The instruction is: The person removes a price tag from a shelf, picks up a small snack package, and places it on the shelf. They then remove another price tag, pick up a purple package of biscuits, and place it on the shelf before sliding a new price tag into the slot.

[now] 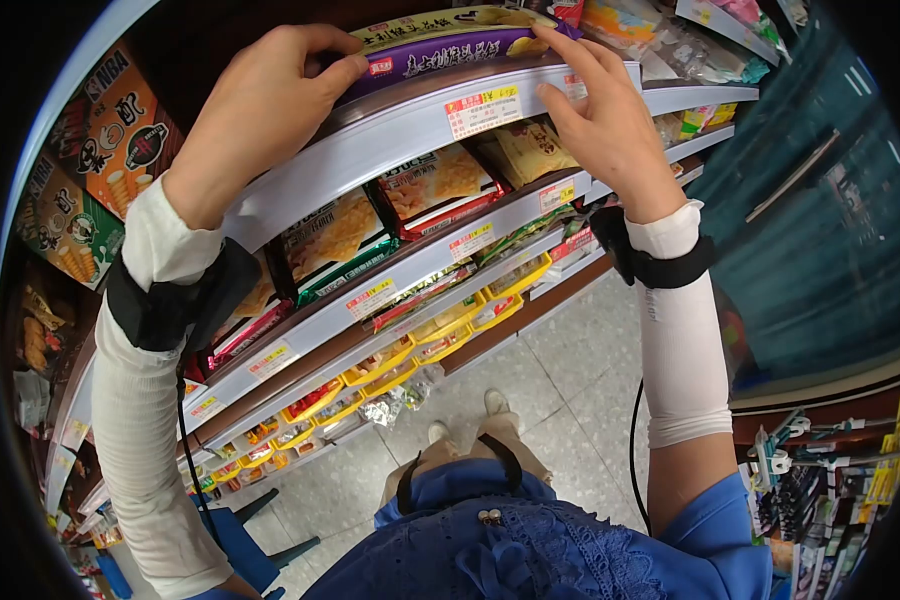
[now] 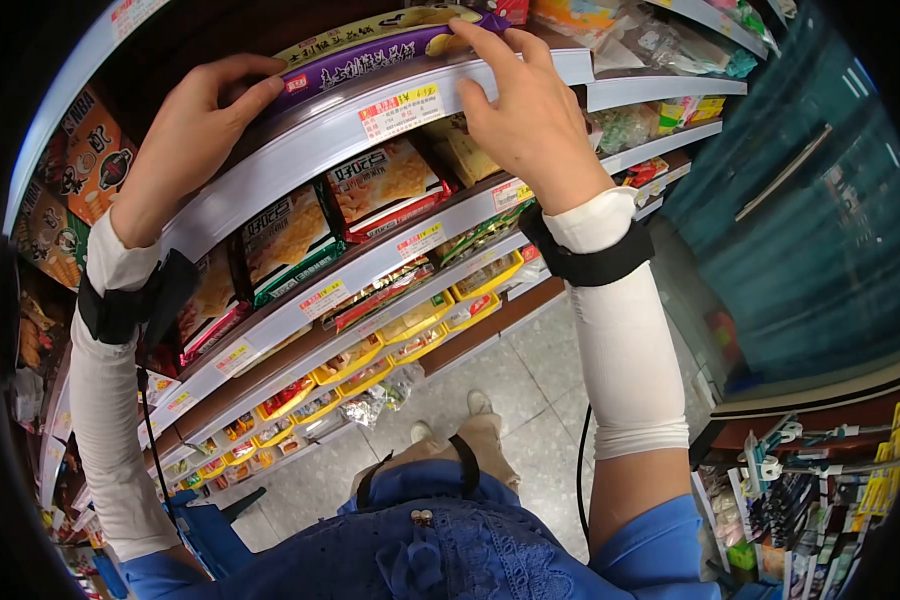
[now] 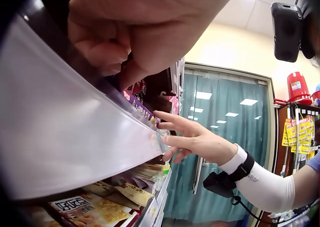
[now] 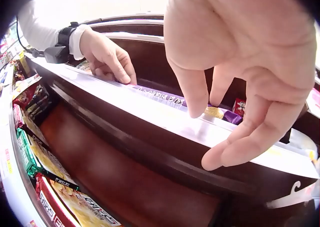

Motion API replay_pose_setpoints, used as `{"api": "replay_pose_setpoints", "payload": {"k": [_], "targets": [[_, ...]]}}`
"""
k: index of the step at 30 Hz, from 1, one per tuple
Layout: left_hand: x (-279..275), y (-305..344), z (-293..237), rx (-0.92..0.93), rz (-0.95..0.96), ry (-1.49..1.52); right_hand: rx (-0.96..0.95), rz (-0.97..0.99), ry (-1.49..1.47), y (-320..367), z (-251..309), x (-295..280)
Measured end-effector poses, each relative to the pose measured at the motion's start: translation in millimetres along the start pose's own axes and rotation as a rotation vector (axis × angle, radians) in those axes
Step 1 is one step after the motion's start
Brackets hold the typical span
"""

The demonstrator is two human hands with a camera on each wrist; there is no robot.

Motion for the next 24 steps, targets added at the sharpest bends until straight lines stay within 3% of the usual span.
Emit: {"api": "replay_pose_setpoints", "payload": {"k": [7, 15, 24], "targets": [[7, -4, -1, 0.081, -0.074, 0.015, -0.148, -0.013, 0.164, -6, -9, 7], [2, 10, -10, 0.127, -0.123, -0.083, -0.008, 0.072, 0.143, 3, 4, 1], [8, 8, -6, 0.239, -0.248, -0.12, 0.029, 0.018, -0.057, 36, 37, -24]]}}
Point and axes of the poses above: each hand's wrist, its own y-axis away from the middle knuckle, its own x-axis out of the palm, z = x × y, the point moved 4 cm from there along -y, towards the middle knuckle, and after that the axes turned 15 degrees about -x, right-handed, at the moved point
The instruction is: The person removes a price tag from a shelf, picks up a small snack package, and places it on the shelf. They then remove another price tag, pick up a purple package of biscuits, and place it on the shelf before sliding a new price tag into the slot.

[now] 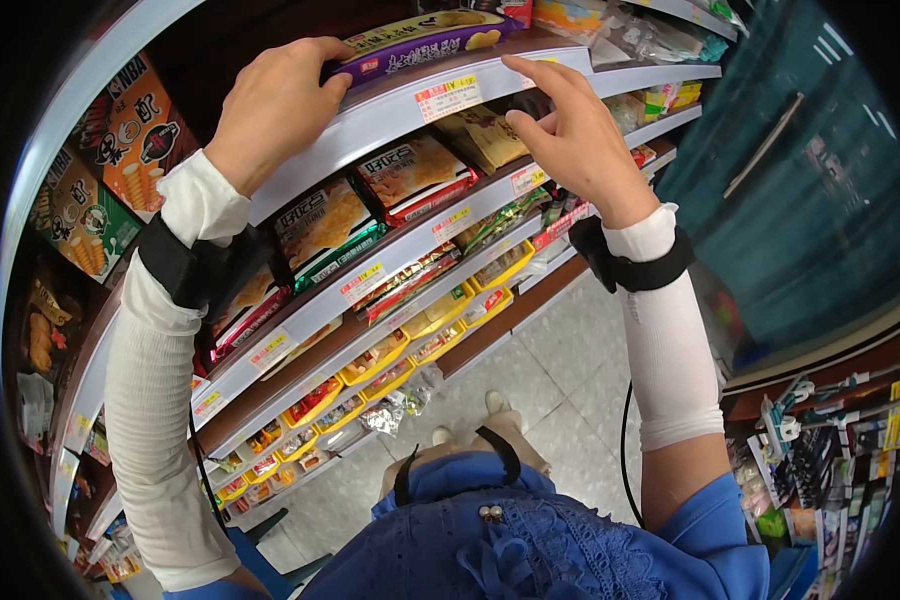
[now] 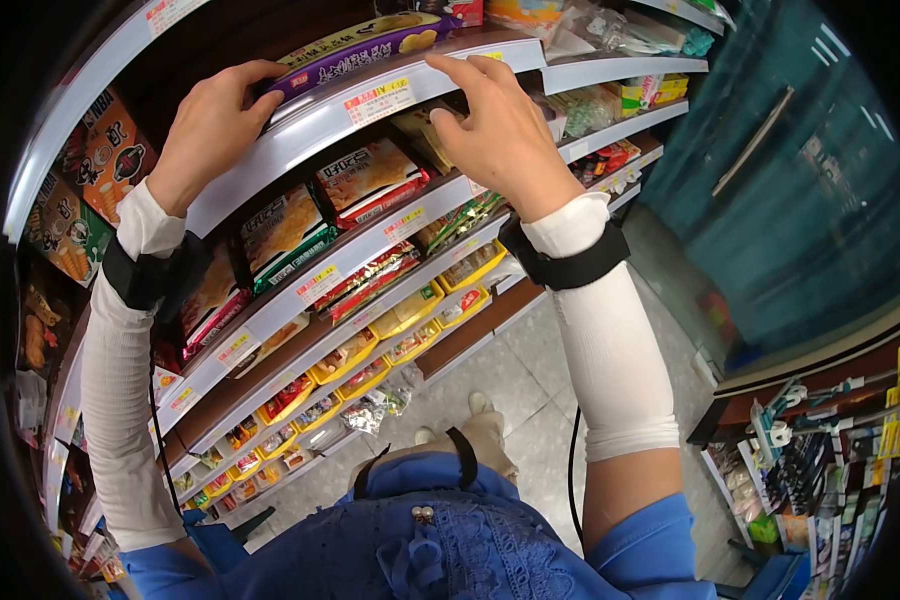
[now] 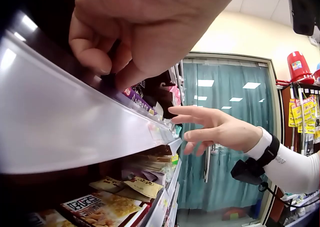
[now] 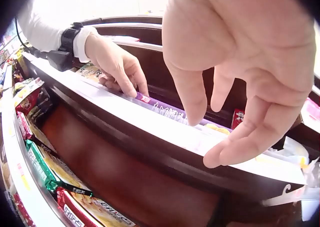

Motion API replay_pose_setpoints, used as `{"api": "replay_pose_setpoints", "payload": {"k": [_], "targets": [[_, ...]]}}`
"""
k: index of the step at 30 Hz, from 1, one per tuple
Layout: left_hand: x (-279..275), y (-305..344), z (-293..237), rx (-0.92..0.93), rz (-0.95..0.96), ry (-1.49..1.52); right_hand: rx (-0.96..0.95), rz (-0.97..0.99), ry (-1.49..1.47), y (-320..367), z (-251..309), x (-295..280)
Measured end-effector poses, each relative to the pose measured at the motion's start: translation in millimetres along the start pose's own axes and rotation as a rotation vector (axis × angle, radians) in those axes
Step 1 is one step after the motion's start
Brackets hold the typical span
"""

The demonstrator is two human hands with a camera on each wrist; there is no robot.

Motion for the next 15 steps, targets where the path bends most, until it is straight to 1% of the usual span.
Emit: {"api": "replay_pose_setpoints", "payload": {"k": [2, 4, 5, 7, 8, 9, 11, 12, 13, 15], "targets": [[-1, 0, -3, 0.024, -0.014, -0.016, 0.023, -0.014, -0.051, 8, 4, -4], [-4, 1, -6, -0.046, 0.004, -0.012, 0.038, -0.009, -0.071, 15, 11, -11], [-5, 2, -7, -0.042, 0.011, -0.006, 0.047, -0.003, -0.096, 18, 13, -14], [-15, 6, -16, 0.003, -0.038, -0.061, 0.058, -0.02, -0.107, 22, 14, -19], [-18, 9, -19, -0.068, -0.007, -0.088, 0.06, -0.03, -0.141, 23, 13, -21], [-19, 12, -20, -0.071, -0.004, -0.089, 0.06, -0.041, -0.177, 24, 12, -24], [-24, 16, -26, 0.056, -0.142, -0.066, 0.037, -0.052, -0.188, 28, 11, -29], [-31, 19, -35, -0.055, -0.013, -0.017, 0.04, -0.056, -0.233, 31, 9, -31], [-33, 21, -42, -0.05, 0.014, 0.001, 0.042, -0.061, -0.276, 35, 6, -35], [-35, 28, -64, -0.16, 0.134, 0.086, 0.079, -0.01, -0.35, 44, -7, -42]]}}
Point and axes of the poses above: each hand's wrist, its own y-axis away from the middle knuckle, its own x-axis out of the palm, z = x × y, the point moved 4 cm from there along -y, towards the middle knuckle, and after that the axes turned 15 degrees about -x, right-handed, at the moved point
